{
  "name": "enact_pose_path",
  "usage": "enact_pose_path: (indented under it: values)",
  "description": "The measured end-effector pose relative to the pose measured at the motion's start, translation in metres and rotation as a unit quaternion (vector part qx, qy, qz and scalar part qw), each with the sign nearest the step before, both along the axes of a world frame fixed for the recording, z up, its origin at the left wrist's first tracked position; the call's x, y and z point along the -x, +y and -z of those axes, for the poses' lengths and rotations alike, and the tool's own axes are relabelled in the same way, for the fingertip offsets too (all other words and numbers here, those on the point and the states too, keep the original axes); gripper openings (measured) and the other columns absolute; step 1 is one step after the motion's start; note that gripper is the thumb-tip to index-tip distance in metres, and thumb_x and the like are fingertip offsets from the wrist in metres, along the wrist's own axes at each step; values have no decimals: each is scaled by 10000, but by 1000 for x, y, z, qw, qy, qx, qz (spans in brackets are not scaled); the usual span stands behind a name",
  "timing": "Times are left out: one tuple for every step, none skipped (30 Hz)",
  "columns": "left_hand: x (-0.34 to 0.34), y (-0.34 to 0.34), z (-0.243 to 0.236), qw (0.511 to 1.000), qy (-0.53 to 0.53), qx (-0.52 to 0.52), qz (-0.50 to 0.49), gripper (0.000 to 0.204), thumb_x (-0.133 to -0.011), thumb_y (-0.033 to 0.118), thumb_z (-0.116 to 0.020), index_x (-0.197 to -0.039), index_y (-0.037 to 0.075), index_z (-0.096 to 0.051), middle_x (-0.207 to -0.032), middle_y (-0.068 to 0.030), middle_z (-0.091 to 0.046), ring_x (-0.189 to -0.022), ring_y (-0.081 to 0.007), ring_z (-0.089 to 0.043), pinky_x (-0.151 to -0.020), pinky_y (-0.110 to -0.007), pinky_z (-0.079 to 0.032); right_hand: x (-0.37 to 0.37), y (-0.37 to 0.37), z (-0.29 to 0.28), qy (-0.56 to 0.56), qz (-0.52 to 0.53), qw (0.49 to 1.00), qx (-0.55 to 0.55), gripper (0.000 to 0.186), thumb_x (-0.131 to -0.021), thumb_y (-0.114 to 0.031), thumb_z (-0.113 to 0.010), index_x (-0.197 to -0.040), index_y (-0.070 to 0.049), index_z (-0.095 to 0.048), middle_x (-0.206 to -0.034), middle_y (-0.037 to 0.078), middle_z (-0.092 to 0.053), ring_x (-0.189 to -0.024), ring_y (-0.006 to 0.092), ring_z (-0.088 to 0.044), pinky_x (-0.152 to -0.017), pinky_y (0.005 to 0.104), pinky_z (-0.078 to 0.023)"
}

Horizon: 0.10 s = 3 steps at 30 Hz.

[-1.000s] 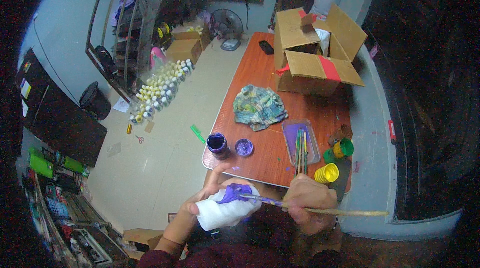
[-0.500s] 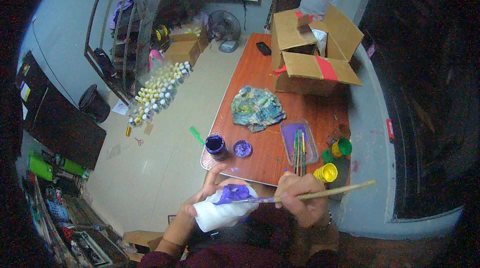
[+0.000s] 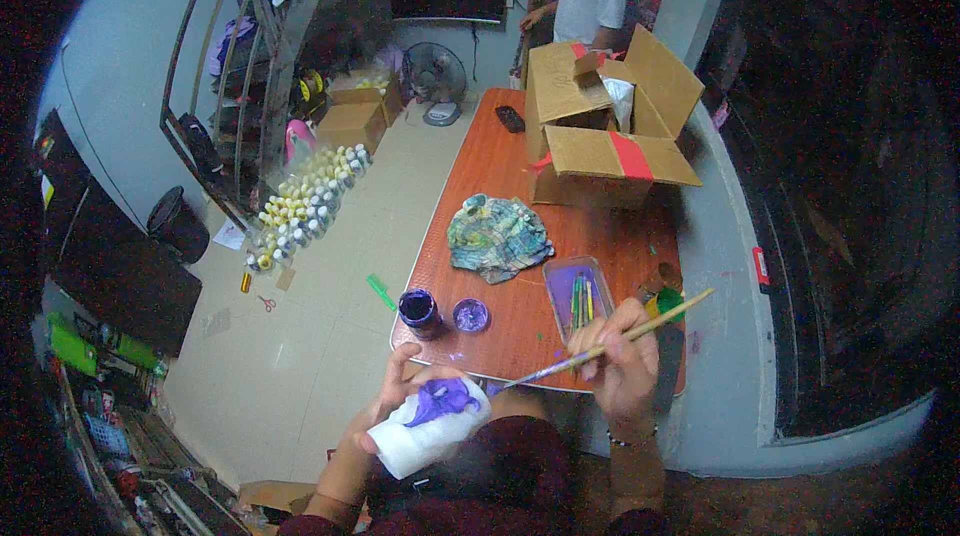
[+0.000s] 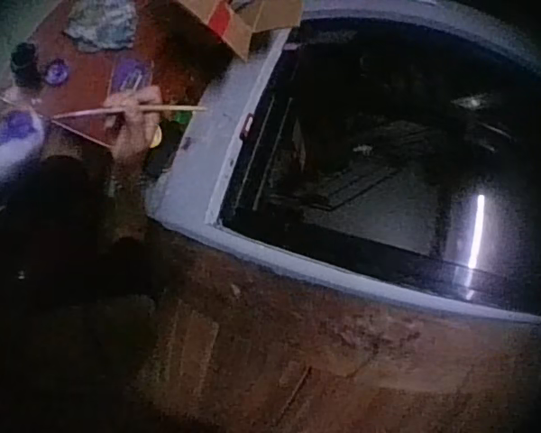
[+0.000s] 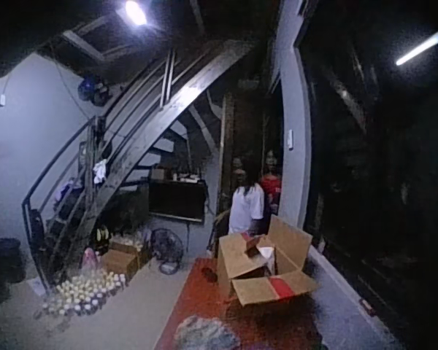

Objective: The person paints a small white decorative object with purple paint using a brush. They repeatedly dip the brush into a purple paint container and apply paint to the object's surface while holding it in their lap.

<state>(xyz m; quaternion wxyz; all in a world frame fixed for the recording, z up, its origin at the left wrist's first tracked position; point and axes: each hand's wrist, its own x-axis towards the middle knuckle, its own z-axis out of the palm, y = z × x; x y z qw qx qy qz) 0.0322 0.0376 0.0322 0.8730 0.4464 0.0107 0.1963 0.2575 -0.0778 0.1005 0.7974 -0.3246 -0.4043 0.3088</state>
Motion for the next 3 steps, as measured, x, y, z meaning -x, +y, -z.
enact_pose_path:
  values:
    - [1,1,-4,1000,-12,-24,-8,1265,-417,639,-749,-1352,224,-5,-1273,-228,-335,-1208,-363,-349,-998,-482,-292,-4,0,1,1,17,1000,12,123,-863,-172,-435,-805,-77,-385,-551,69,-450,-468,130,-394,-504,282,-357]
    - [2,3,-9,998,-25,-47,-17,1234,-452,635,-740,-1352,219,-6,-1286,-218,-327,-1216,-352,-344,-1002,-482,-286,-4,-1,1,17,12,1000,19,119,-863,-171,-438,-811,-78,-384,-551,69,-449,-472,131,-397,-508,288,-358]
    - [2,3,-10,998,-25,-49,-17,1234,-452,635,-740,-1352,219,-6,-1286,-218,-327,-1216,-352,-344,-1002,-482,-286,-4,-2,1,33,8,999,25,116,-862,-170,-441,-818,-79,-383,-551,69,-448,-477,133,-400,-511,294,-359]
